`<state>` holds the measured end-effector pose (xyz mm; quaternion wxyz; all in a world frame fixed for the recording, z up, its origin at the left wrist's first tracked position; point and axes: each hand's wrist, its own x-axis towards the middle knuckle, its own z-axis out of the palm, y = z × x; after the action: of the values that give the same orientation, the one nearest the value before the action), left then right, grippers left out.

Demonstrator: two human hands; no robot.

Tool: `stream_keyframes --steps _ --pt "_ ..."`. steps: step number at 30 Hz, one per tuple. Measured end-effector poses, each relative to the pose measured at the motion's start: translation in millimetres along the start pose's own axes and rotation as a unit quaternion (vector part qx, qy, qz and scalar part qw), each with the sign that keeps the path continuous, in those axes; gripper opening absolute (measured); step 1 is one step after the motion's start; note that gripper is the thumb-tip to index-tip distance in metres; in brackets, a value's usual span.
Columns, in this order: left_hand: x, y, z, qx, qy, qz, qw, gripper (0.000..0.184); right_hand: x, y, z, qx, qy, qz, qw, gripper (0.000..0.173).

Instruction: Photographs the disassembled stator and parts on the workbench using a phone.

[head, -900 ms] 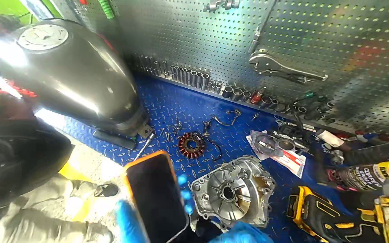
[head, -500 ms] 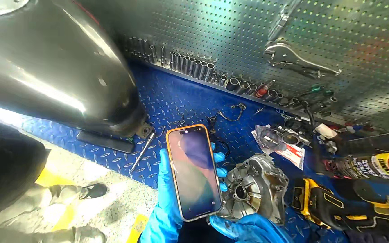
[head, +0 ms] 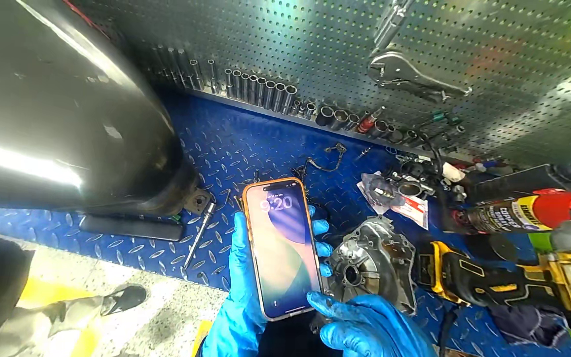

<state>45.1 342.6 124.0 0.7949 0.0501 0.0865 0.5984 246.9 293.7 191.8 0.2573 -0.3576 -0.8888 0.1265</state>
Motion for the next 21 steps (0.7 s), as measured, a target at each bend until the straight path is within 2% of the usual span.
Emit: stream_keyframes --steps 5,9,14,18,21 --pt "2.9 2.0 1.2 -0.015 -0.018 -0.031 0.999 0.081 -2.1 1.0 2.0 -0.007 0.006 0.003 1.000 0.019" --pt "3.0 1.7 -0.2 -0.059 -0.036 -0.053 0.996 0.080 -7.7 -2.8 -3.8 0.056 0.012 -0.010 0.998 0.020" --pt "2.9 -0.6 -4.8 -0.052 -0.042 -0.050 0.997 0.084 -9.1 -5.2 -0.8 0.064 -0.011 -0.023 0.998 0.020" --pt "2.1 -3.5 -0.9 -0.048 0.024 0.003 0.999 0.065 -7.1 -5.5 1.7 0.058 -0.024 -0.025 0.998 0.020" --pt "3.5 -4.8 -5.8 -0.045 0.010 -0.018 0.999 0.075 -6.2 -5.2 0.8 0.058 -0.031 -0.025 0.998 0.021"
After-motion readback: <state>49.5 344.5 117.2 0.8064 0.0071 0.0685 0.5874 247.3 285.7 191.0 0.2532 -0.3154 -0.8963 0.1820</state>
